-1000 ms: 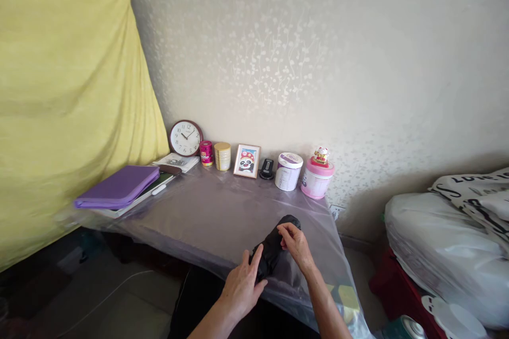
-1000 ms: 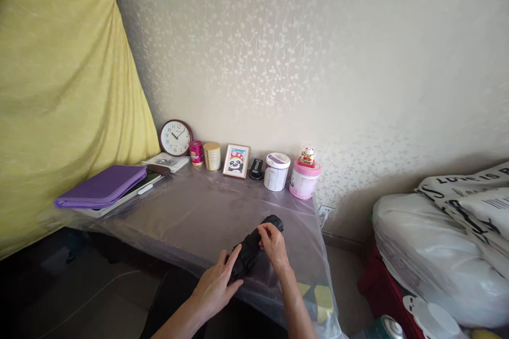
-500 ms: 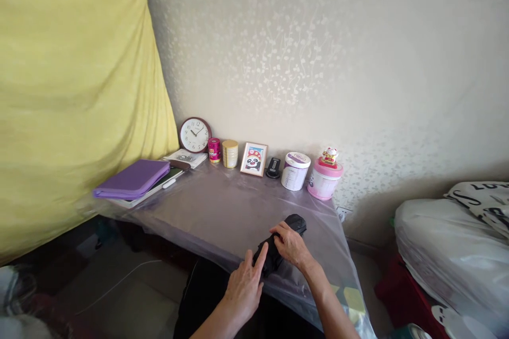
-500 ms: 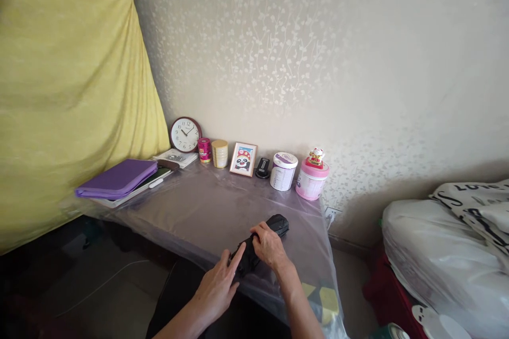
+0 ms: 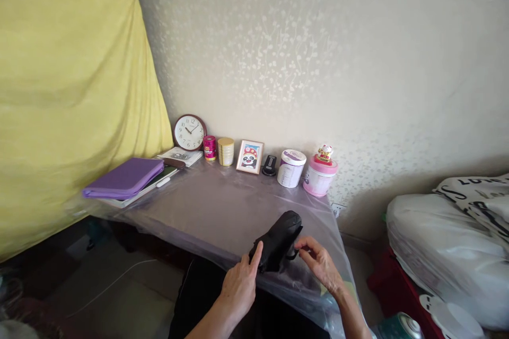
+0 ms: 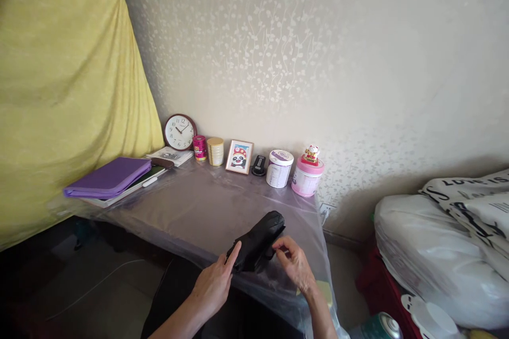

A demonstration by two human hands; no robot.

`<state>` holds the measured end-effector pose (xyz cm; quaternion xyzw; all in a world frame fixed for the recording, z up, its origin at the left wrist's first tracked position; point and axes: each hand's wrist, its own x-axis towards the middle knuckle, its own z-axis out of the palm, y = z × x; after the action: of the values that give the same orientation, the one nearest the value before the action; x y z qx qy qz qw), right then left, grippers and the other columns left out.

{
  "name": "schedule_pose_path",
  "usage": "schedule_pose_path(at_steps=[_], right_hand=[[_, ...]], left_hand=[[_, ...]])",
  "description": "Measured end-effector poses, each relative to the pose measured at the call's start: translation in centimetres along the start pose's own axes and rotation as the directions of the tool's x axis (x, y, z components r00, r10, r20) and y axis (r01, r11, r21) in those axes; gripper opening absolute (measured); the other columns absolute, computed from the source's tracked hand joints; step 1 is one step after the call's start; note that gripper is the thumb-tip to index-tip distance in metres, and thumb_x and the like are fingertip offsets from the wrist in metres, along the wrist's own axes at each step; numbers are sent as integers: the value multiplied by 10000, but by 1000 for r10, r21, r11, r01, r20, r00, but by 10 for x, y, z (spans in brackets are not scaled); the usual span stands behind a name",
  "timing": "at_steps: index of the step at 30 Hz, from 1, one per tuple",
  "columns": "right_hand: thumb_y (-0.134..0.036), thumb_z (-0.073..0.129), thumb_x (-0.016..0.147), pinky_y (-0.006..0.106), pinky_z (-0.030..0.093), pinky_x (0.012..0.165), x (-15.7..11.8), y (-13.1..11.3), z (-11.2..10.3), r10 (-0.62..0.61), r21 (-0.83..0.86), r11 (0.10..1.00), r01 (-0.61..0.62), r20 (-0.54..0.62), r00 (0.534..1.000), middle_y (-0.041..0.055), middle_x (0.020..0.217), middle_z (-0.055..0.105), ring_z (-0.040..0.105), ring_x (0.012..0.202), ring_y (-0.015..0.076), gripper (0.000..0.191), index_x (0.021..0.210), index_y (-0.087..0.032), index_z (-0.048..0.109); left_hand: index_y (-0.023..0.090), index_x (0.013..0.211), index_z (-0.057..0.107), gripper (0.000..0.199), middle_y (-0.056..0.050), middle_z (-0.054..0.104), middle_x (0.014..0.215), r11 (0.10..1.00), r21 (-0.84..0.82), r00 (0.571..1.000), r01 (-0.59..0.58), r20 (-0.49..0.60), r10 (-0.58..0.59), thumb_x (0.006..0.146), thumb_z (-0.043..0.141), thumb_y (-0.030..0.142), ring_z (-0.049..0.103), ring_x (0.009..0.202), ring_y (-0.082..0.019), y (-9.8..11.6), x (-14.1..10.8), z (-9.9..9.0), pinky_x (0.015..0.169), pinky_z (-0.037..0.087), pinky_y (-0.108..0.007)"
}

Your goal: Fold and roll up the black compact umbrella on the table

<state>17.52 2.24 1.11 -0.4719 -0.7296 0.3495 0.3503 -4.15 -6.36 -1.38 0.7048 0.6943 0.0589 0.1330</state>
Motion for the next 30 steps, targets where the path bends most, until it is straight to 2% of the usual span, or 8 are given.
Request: schedule_pose_path(at_steps=[6,10,14,17,22,26,28,30], right_hand=[[-392,504,678,292,457,545,-4,48,0,185,158,977,-145,-271,945,35,711,643,533,522,154,277,787,-179,644],[-400,498,668,296,453,550,-5,63,5,201,126,977,-171,-290,936,27,664,646,549,519,167,284,770,-185,655],[-386,482,692,281,440,542,-7,69,4,195,133,978,-162,-286,938,36,685,654,555,539,167,296,806,-172,652],[-382,480,692,275,450,559,-6,76,4,196,150,976,-159,-275,941,45,743,664,559,547,158,305,828,-164,644],[-415,466,686,260,460,560,-5,79,4,181,109,982,-157,-268,946,36,725,667,572,553,156,329,822,-174,644],[-446,435,684,264,470,566,-6,72,3,174,70,985,-161,-265,949,45,731,670,583,553,162,368,816,-172,642],[-464,430,682,268,480,572,-6,69,2,177,59,984,-168,-256,950,56,761,677,594,562,168,387,819,-172,644],[-486,434,676,273,489,573,-6,69,0,181,41,983,-176,-245,953,58,760,683,604,567,178,403,821,-179,651]], left_hand=[[324,1400,-21,763,-63,557,1030,993,-114,1000,-6,-24,4,792,392,119,588,848,-204,-5,1,-1,741,434,-311],[349,1384,161,739,-33,589,980,871,-488,998,54,33,-44,752,485,146,569,932,-208,-15,8,-6,854,404,-358],[301,1378,164,656,26,594,731,730,-668,983,142,181,-26,795,461,257,595,631,-132,-30,16,-12,639,479,-281],[247,1365,202,574,18,594,705,685,-705,973,182,232,-20,834,400,342,597,598,-128,-40,20,-16,552,476,-247],[212,1405,62,606,-91,594,1000,745,-642,983,184,107,-150,877,330,336,601,868,-190,-42,18,-23,765,454,-325],[330,1399,-3,643,-107,466,1192,953,-272,978,134,-122,-172,868,342,223,513,1048,-254,-31,12,-23,870,378,-385],[341,1392,-42,746,-120,451,1199,987,-80,982,138,-120,-147,820,402,164,521,1027,-270,-28,13,-23,830,400,-386],[333,1389,-63,847,-130,454,1203,989,-37,986,144,-76,-146,758,452,101,544,989,-267,-30,18,-23,806,416,-380]])
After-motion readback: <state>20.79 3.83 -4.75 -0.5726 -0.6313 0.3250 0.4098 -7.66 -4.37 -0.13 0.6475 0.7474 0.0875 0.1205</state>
